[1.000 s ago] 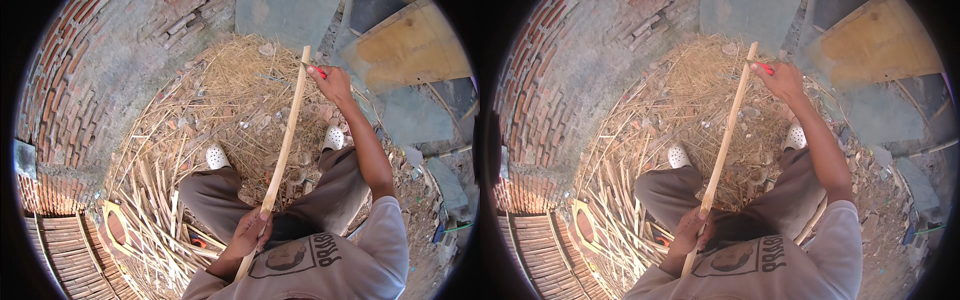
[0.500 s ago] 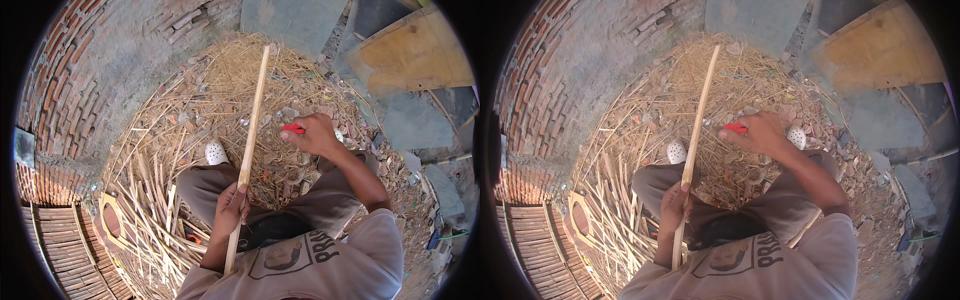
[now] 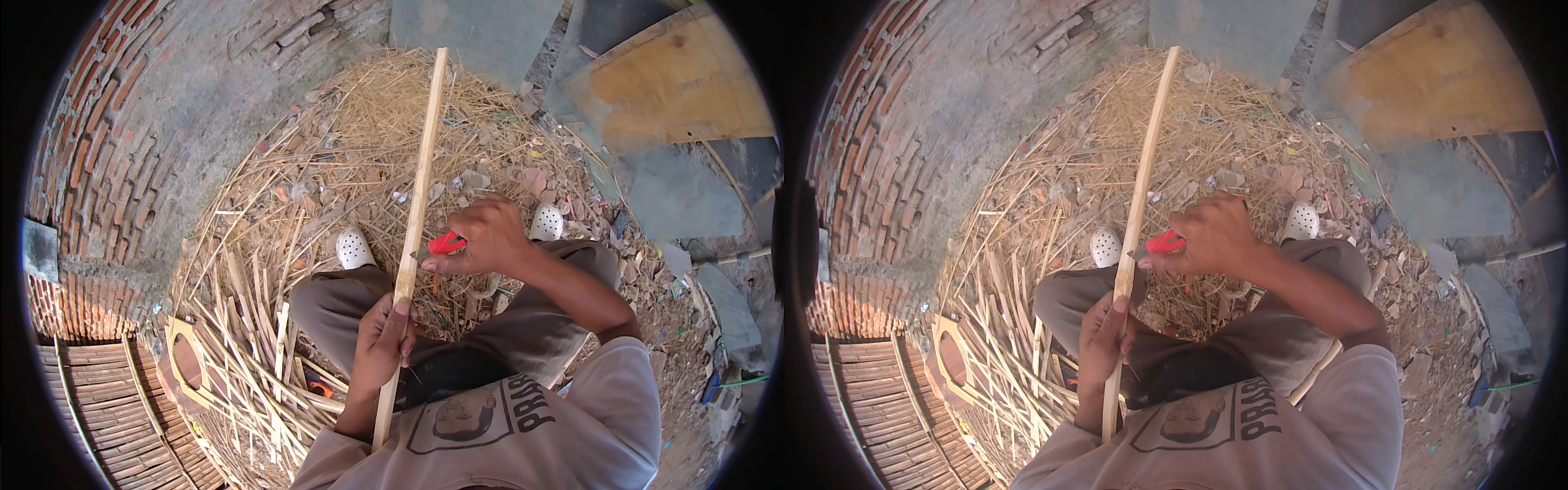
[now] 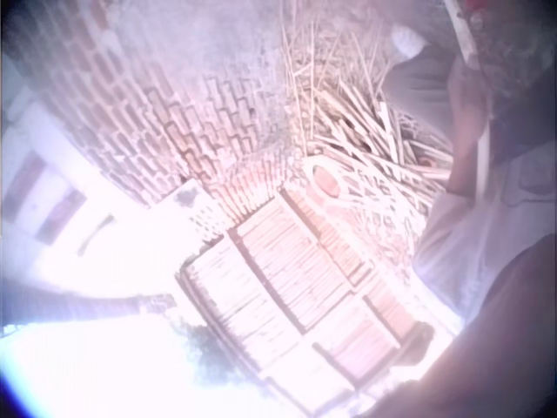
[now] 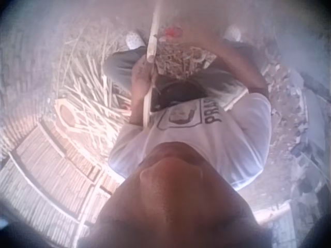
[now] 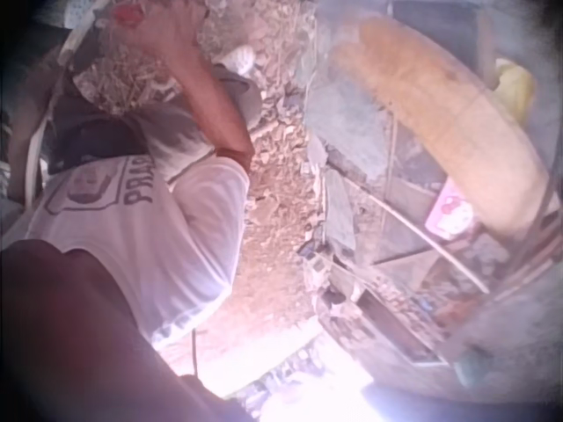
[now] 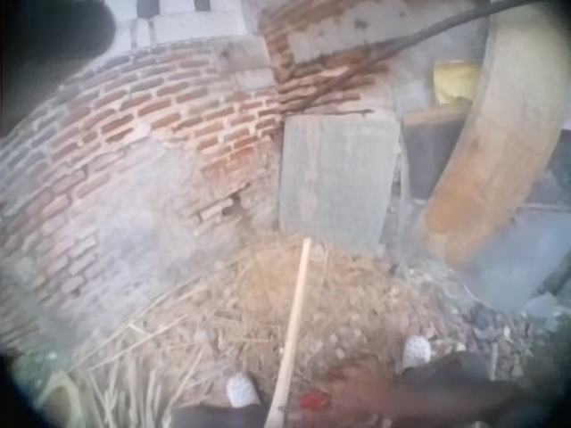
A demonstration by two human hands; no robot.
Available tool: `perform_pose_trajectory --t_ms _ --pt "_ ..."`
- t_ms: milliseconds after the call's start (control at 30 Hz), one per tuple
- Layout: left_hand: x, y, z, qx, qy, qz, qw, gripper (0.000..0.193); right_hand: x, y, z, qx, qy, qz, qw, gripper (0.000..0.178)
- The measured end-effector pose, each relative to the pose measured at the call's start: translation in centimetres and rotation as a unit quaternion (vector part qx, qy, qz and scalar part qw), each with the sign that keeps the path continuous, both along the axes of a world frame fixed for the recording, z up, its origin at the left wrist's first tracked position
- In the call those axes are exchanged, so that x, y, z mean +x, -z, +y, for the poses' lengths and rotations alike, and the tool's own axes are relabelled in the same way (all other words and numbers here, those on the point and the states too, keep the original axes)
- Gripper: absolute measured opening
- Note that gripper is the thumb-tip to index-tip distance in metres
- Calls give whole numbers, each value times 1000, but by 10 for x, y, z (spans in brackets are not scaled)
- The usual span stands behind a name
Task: The person sits on the ground and uses a red utility knife to shave and smooth a long bamboo stick. They hold the stick with their left hand and scrape along its length with the knife in their right hand, removing thin strips of material.
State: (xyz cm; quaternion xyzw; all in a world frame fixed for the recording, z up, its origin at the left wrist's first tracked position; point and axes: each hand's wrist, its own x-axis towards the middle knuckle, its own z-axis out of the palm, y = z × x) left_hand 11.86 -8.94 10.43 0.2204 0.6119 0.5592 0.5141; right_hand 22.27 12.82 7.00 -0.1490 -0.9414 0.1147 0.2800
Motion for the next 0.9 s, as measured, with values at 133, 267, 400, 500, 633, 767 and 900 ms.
perform_pose_trajectory --t_ms 133,267,400,500,633,767,900 --pt "8 1 -10 5 23 -5 1000 28 -6 -7 42 -83 152 -47 984 63" --pt "8 0 -13 -1 32 -29 999 27 1 4 22 -43 76 -28 996 67" --pt "6 5 -16 20 28 -23 999 27 -2 2 13 -45 41 -19 998 67" --pt "12 5 -19 -3 43 -9 999 28 -4 -5 52 -56 137 -50 988 68" --pt "17 3 -24 8 62 -40 997 28 2 2 72 -55 141 -21 988 69" --pt "23 2 -36 7 91 -58 994 27 12 -4 107 -79 219 -67 970 73" --pt "32 3 -50 3 108 -85 990 26 18 -10 149 -147 284 -65 945 78"
